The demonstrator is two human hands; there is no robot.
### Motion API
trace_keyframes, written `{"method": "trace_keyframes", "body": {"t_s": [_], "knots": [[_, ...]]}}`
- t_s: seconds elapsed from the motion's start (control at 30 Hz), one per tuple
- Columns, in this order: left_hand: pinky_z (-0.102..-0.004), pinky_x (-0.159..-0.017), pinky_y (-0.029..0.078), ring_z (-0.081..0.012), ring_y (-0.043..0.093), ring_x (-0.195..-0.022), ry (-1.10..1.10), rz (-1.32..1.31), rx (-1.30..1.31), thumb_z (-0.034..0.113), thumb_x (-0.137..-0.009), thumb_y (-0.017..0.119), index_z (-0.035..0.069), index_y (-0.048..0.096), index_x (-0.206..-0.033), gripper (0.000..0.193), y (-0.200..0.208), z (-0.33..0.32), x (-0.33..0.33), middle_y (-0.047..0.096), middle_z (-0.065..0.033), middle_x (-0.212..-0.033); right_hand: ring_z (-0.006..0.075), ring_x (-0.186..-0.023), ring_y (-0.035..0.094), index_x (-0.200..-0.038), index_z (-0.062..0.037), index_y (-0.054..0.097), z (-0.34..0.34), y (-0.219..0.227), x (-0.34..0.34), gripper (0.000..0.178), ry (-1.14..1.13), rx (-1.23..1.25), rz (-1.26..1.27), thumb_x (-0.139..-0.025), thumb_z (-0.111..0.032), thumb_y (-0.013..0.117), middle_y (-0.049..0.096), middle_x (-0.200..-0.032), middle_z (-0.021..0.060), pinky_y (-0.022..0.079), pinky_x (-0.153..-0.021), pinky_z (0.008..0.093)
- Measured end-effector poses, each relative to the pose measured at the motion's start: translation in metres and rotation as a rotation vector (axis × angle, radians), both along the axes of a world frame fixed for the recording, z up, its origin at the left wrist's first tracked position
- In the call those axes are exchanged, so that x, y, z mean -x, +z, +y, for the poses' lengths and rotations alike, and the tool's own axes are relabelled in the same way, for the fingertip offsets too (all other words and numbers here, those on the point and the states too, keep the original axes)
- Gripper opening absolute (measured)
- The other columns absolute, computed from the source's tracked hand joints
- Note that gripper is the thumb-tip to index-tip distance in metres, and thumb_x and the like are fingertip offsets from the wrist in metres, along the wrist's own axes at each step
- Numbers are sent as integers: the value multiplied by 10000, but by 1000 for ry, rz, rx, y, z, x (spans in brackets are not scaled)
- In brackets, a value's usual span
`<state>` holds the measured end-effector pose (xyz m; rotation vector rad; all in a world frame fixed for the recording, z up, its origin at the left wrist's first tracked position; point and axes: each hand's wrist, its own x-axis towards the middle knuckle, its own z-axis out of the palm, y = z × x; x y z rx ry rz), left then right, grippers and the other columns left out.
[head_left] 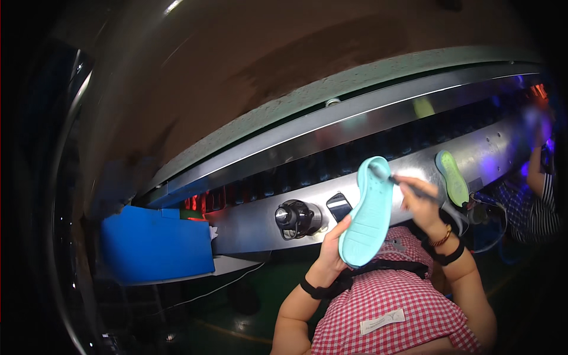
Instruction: The person picks up a shoe sole from a conveyor belt, applies liquid to it with a brush, and places it back on the belt, repeating the process for several soles.
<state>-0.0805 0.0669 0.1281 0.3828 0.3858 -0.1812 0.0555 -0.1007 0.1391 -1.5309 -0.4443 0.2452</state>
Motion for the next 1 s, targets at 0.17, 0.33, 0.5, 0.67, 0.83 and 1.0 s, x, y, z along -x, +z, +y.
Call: {"method": "trace_keyframes", "body": {"t_s": [0.17,0.33,0.5,0.67,0.83,1.0], "knots": [[-527,-917,396,-388,498,-1086,275,-51,-277,326,-876,295,-16,281,-1332,571,48,39,44,428,-243,-1261,146,-526,607,-971,69,605,-24,29,13,224,636,-391,243,-769,-27,594,620,-942,241,491,-452,210],[-593,-768,451,-421,532,-996,616,-232,-567,429,-858,290,-6,353,-1294,618,116,130,37,482,-226,-1198,125,-427,529,-1011,88,542,-28,-8,-5,233,360,-577,400,-833,-62,531,573,-1012,290,443,-397,190],[-597,-1012,231,-372,303,-1247,992,-390,15,409,-879,410,-48,307,-1286,620,144,311,-1,368,-224,-1309,113,-440,523,-1012,77,548,-15,-18,3,209,338,-562,518,-862,-55,486,583,-1018,261,441,-424,178],[-471,-1062,222,-336,273,-1274,886,-207,-331,222,-871,420,-45,314,-1296,513,147,372,9,290,-203,-1374,101,-458,527,-1013,63,554,-43,-37,-4,206,199,-654,545,-868,-65,486,595,-999,243,439,-421,176],[-412,-926,414,-324,463,-1135,695,101,-884,284,-903,432,-28,410,-1193,427,181,338,-6,470,-222,-1213,98,-481,540,-1018,63,554,-66,-64,-11,209,127,-623,679,-866,-66,494,601,-1003,214,456,-438,183],[-410,-911,418,-325,475,-1112,572,35,-1111,286,-897,443,-27,426,-1166,413,200,316,-70,483,-222,-1187,131,-504,554,-1017,50,561,-54,-81,-13,208,148,-708,764,-858,-72,507,602,-1002,215,458,-457,206]]}}
